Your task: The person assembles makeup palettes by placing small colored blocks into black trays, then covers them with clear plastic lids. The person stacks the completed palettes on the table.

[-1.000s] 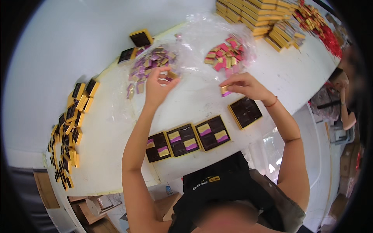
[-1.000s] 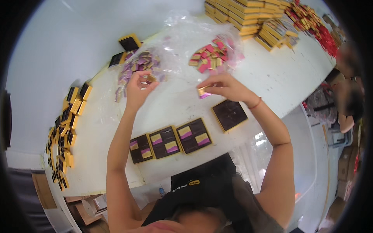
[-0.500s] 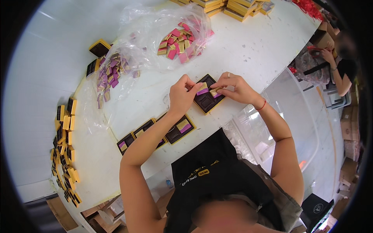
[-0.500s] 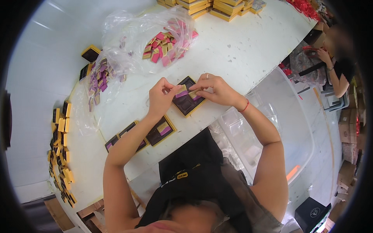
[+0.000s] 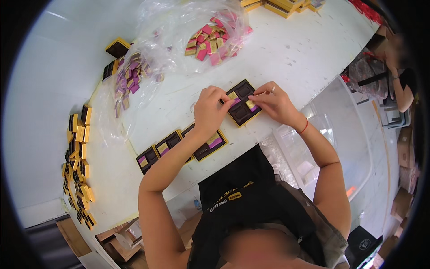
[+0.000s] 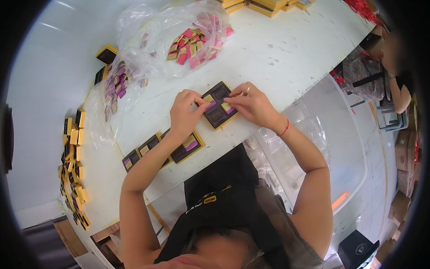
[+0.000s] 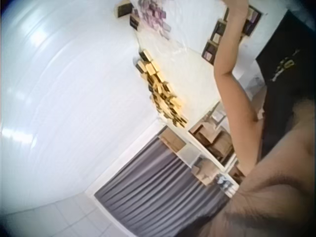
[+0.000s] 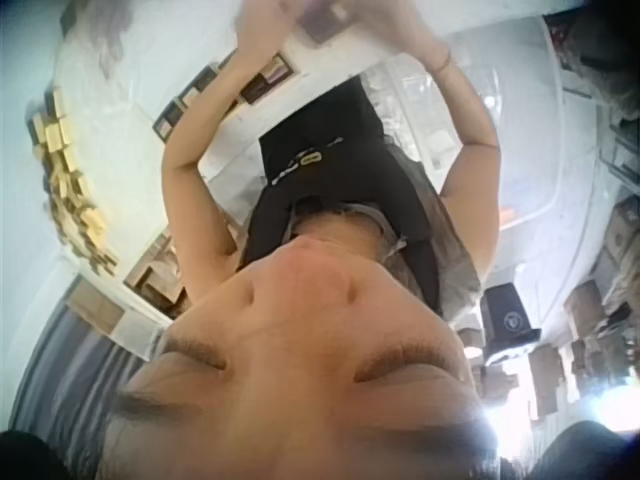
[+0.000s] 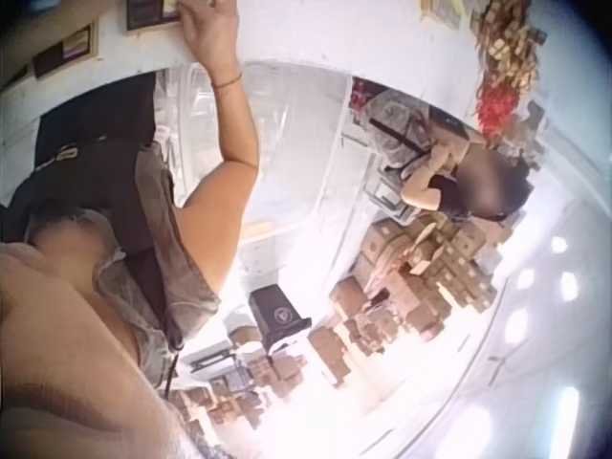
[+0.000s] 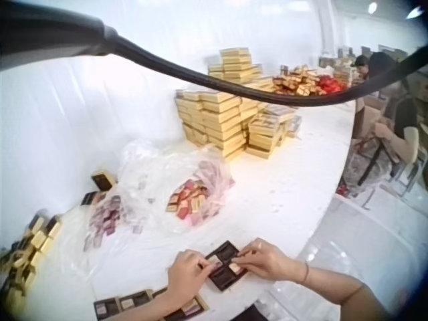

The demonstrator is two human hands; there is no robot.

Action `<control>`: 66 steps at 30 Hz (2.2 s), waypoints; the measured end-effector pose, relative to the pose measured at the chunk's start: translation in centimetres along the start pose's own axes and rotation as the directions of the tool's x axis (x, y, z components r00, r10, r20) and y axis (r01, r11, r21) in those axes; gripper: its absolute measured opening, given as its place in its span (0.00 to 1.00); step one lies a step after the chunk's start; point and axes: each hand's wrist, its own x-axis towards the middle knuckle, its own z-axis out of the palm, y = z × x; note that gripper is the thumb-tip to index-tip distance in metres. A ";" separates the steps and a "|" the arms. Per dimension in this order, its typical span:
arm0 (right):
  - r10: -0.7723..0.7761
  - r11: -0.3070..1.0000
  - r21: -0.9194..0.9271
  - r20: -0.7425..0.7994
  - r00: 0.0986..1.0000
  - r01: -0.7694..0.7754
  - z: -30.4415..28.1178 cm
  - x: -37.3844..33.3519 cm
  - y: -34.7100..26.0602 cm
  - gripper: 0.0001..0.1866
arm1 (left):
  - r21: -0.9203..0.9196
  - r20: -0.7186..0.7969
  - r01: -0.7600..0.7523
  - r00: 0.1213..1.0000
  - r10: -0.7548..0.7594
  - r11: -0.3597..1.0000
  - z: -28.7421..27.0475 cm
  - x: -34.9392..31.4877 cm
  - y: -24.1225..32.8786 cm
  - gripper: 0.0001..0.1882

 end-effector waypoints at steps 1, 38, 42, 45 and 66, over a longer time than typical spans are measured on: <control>-0.061 0.995 -0.077 0.001 0.998 0.061 0.1 -0.1 -0.2 0.17 | 0.049 -0.004 -0.062 0.998 0.062 0.997 0.0 -0.2 0.1 0.10; 0.125 0.868 0.458 0.171 0.977 -0.191 0.3 5.6 0.3 0.15 | -0.654 0.363 0.485 0.875 -0.321 0.581 -5.8 0.9 0.4 0.12; 0.129 0.950 0.265 0.155 0.979 -0.167 0.2 5.8 -1.6 0.14 | -0.528 0.379 0.502 0.861 -0.340 0.685 -5.3 -0.2 0.3 0.06; 0.180 0.969 0.136 0.175 0.968 -0.205 0.4 5.9 -2.3 0.14 | -0.543 0.316 0.489 0.872 -0.373 0.683 -3.6 -1.7 0.2 0.06; -0.103 0.984 -0.141 0.049 0.993 0.109 1.5 4.6 0.0 0.12 | 0.233 0.197 -0.240 0.961 0.196 0.943 -2.5 -4.3 2.3 0.21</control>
